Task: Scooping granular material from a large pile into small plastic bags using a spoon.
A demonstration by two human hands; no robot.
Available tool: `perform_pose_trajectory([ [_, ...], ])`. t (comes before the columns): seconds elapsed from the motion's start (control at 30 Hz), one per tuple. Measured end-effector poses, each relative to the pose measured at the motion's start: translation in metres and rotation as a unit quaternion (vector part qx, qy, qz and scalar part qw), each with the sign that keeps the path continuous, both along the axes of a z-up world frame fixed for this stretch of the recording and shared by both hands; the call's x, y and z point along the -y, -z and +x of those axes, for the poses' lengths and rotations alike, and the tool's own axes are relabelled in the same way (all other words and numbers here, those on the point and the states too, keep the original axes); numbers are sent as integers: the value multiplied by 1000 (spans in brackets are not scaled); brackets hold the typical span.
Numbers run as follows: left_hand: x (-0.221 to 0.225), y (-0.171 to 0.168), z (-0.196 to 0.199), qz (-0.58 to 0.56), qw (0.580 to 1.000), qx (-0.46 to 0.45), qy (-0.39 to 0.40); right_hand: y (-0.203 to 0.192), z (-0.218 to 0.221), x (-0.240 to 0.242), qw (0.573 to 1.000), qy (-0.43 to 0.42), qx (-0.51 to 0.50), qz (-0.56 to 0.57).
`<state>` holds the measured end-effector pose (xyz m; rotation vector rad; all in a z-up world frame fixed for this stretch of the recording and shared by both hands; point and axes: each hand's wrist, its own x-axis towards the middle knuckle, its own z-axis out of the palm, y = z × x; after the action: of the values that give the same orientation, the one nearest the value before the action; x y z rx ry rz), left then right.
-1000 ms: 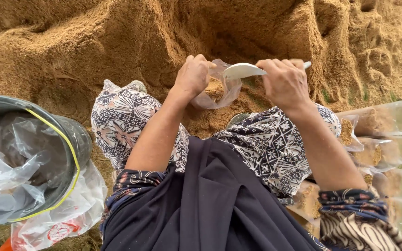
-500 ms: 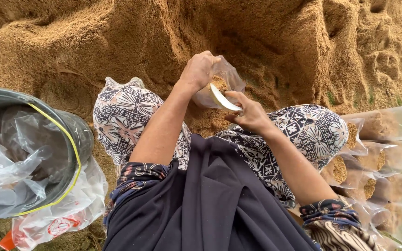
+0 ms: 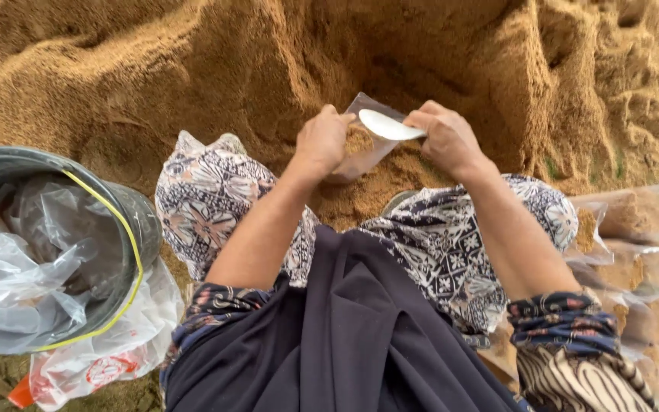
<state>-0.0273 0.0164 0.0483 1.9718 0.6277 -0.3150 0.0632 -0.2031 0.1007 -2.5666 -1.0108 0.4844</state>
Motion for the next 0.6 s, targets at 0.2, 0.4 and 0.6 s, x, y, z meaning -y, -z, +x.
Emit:
perform_pose_trajectory([
  [0.2,-5,48,14,208,962,56,166,2,-7,5,1000,-22,10,16],
  [0.4,5,58,22,177,961,158,139,-66,-24,-11,993,2,-49,-109],
  [0.6,0,25,8,222,943,160,190,-144,-20,-31,973,30,-127,-188],
])
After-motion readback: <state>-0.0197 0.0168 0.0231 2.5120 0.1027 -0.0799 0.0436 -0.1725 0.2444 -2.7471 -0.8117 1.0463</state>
